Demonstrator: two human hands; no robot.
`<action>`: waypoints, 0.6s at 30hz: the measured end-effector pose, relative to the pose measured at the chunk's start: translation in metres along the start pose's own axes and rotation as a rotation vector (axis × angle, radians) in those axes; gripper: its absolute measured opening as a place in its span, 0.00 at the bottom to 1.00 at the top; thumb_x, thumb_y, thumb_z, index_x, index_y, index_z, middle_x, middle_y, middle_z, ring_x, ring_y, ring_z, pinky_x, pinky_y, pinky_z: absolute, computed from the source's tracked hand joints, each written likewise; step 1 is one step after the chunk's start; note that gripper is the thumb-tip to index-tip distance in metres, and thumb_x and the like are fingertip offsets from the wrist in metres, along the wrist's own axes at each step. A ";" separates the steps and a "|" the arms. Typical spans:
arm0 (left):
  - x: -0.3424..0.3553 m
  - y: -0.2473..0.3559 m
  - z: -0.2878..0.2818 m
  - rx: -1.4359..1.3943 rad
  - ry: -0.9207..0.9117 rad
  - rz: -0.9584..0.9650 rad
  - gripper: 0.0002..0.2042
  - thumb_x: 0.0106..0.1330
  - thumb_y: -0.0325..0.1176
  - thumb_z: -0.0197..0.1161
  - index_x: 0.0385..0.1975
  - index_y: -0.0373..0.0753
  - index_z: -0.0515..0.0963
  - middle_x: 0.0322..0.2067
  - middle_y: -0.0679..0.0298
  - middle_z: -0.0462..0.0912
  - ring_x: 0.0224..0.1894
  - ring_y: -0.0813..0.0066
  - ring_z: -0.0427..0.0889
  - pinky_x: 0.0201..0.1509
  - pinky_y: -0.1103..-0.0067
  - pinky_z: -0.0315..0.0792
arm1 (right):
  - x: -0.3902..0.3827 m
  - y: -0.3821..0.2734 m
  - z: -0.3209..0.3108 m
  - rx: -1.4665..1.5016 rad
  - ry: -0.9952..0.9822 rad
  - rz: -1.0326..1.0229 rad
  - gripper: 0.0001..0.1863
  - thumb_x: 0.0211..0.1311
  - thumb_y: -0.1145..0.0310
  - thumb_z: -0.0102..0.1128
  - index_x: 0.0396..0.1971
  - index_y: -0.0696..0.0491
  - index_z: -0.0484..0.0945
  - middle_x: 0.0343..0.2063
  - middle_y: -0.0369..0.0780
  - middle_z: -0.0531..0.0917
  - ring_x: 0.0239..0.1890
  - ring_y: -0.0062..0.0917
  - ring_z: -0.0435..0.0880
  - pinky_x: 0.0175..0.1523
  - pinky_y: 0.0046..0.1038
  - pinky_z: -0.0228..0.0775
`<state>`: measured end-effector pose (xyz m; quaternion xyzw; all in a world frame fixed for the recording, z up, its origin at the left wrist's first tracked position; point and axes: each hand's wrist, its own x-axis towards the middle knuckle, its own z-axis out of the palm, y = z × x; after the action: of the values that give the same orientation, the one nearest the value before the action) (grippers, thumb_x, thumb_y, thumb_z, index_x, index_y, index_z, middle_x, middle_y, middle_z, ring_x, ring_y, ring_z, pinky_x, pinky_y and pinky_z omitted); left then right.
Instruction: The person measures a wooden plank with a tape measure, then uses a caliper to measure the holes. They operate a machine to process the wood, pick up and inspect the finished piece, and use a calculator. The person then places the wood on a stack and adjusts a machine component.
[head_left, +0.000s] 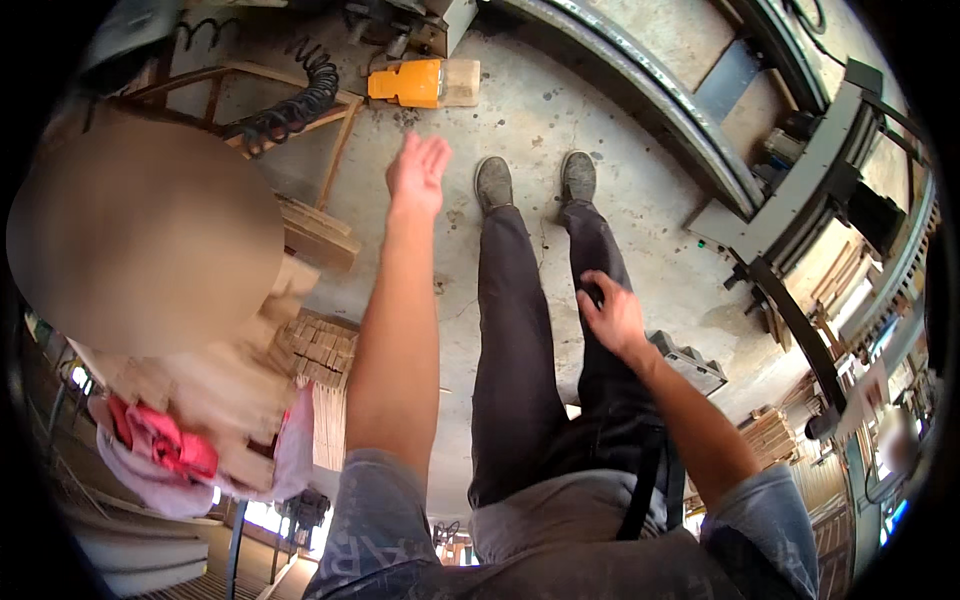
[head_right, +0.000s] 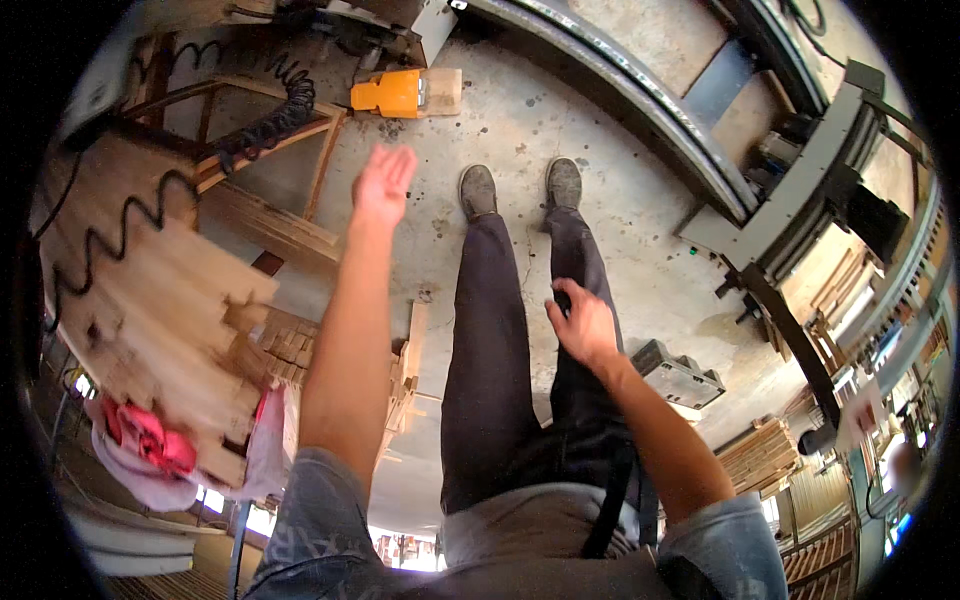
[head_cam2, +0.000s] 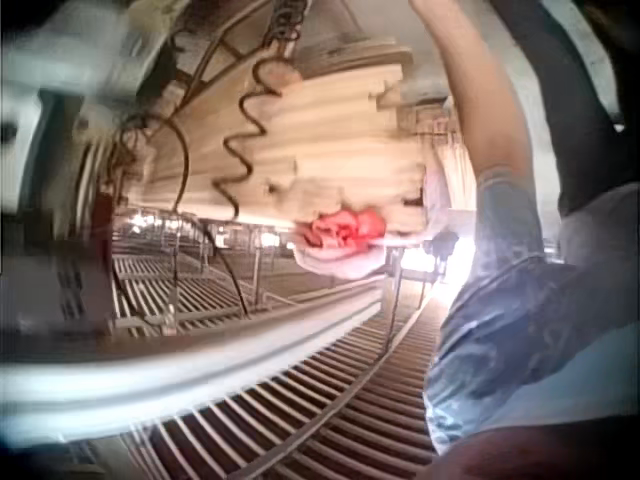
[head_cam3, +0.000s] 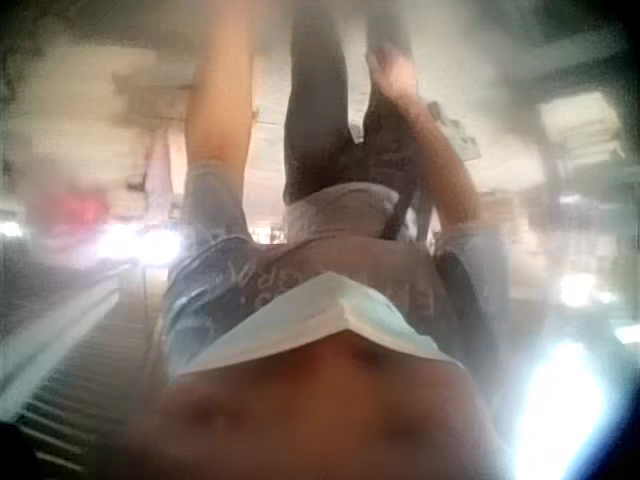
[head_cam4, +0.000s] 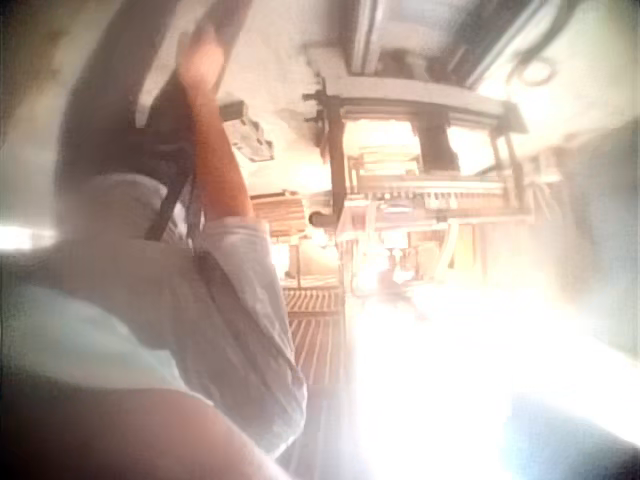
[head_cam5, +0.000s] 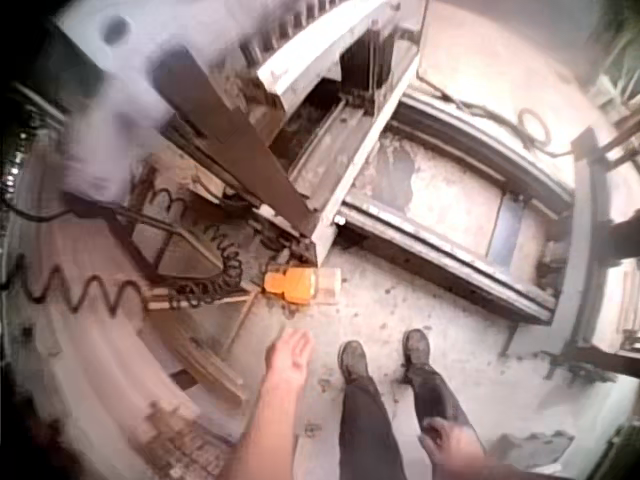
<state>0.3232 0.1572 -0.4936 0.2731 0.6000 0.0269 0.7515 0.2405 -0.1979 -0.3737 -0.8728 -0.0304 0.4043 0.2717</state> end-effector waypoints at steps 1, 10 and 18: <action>0.029 0.004 0.006 -0.026 0.007 0.014 0.30 0.78 0.40 0.55 0.70 0.26 0.56 0.61 0.41 0.72 0.60 0.52 0.78 0.68 0.63 0.76 | 0.003 -0.005 0.000 0.026 0.002 -0.019 0.15 0.65 0.62 0.63 0.48 0.54 0.80 0.42 0.49 0.86 0.44 0.47 0.85 0.48 0.40 0.78; 0.264 0.070 0.002 -0.123 -0.670 -0.217 0.26 0.79 0.51 0.48 0.60 0.32 0.63 0.47 0.46 0.78 0.50 0.54 0.81 0.56 0.67 0.83 | 0.031 0.005 -0.013 0.136 -0.042 -0.018 0.12 0.61 0.71 0.66 0.44 0.56 0.81 0.35 0.47 0.86 0.37 0.44 0.87 0.42 0.35 0.79; 0.238 0.043 0.054 -0.174 -0.248 0.109 0.21 0.77 0.43 0.55 0.53 0.28 0.69 0.53 0.48 0.73 0.54 0.53 0.77 0.56 0.64 0.81 | 0.045 0.002 -0.010 0.222 -0.031 0.072 0.12 0.59 0.74 0.66 0.44 0.57 0.81 0.34 0.47 0.86 0.35 0.43 0.87 0.41 0.34 0.79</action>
<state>0.4511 0.2611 -0.6785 0.2405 0.4821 0.0854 0.8381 0.2779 -0.1918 -0.4009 -0.8314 0.0416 0.4282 0.3517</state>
